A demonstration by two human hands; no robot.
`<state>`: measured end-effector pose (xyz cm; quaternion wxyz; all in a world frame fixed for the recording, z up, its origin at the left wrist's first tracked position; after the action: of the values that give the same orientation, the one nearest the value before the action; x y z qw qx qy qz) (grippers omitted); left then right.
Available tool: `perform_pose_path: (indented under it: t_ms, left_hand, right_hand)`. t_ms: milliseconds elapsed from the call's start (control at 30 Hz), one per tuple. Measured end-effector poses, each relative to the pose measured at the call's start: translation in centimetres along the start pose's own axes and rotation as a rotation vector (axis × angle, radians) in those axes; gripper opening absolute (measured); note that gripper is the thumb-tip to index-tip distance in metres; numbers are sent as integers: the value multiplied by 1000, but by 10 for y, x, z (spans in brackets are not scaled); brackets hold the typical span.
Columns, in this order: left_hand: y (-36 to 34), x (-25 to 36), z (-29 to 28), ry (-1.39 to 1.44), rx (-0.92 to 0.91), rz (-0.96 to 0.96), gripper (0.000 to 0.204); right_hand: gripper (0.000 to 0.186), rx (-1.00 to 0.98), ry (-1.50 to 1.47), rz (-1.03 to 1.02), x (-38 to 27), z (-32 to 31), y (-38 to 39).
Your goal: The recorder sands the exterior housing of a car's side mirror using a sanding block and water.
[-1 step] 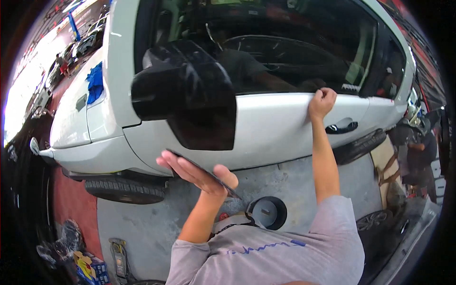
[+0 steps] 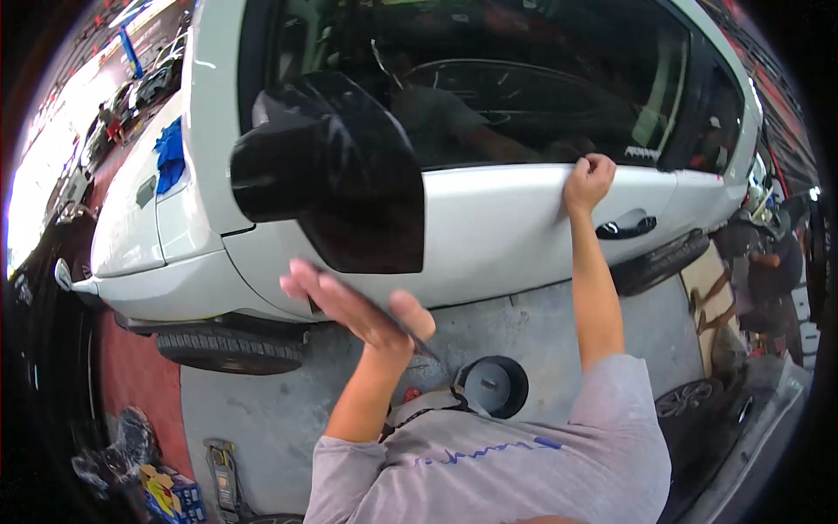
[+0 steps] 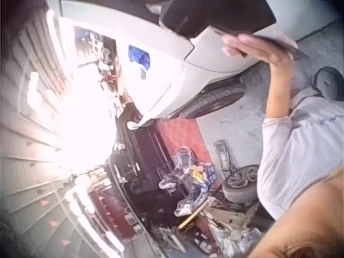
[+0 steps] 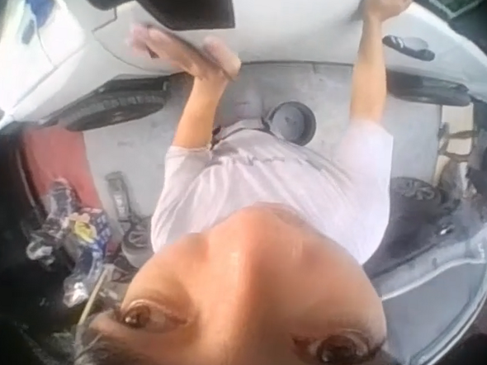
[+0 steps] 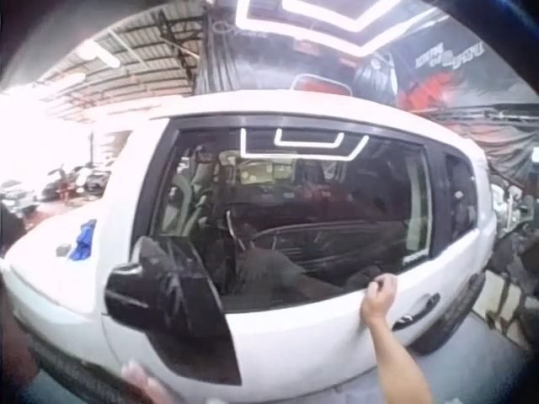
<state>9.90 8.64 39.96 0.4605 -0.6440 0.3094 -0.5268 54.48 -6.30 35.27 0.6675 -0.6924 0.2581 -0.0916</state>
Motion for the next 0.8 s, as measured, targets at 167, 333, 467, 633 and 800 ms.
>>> perform_pose_path:
  t_ms: [167,333,467,633,800]
  left_hand:
    - [-6,-5,46,-146,-156,-6,76]
    - [-12,-8,34,-248,-57,62,69]
    - [-17,-4,38,-292,-13,99,64]
    - [-15,-4,43,-274,-4,127,63]
    - [-16,-16,33,-154,-66,85,65]
  right_hand:
    - [7,22,-2,50,13,-12,-2]
    - [7,79,-66,15,-16,5,6]
    - [7,102,-36,94,-16,-6,-3]
    - [7,93,-1,98,-13,-13,-3]
    - [6,91,-6,87,-18,-12,0]
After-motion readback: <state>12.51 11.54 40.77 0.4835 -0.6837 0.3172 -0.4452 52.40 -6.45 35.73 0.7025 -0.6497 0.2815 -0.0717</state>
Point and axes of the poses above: each hand's wrist, its own y-axis away from the middle knuckle, its own z-axis out of the palm, x = y × z, the point moved 8 cm from there along -y, towards the middle knuckle, and after that the axes turned 15 degrees about -z, right-handed, at the moved point
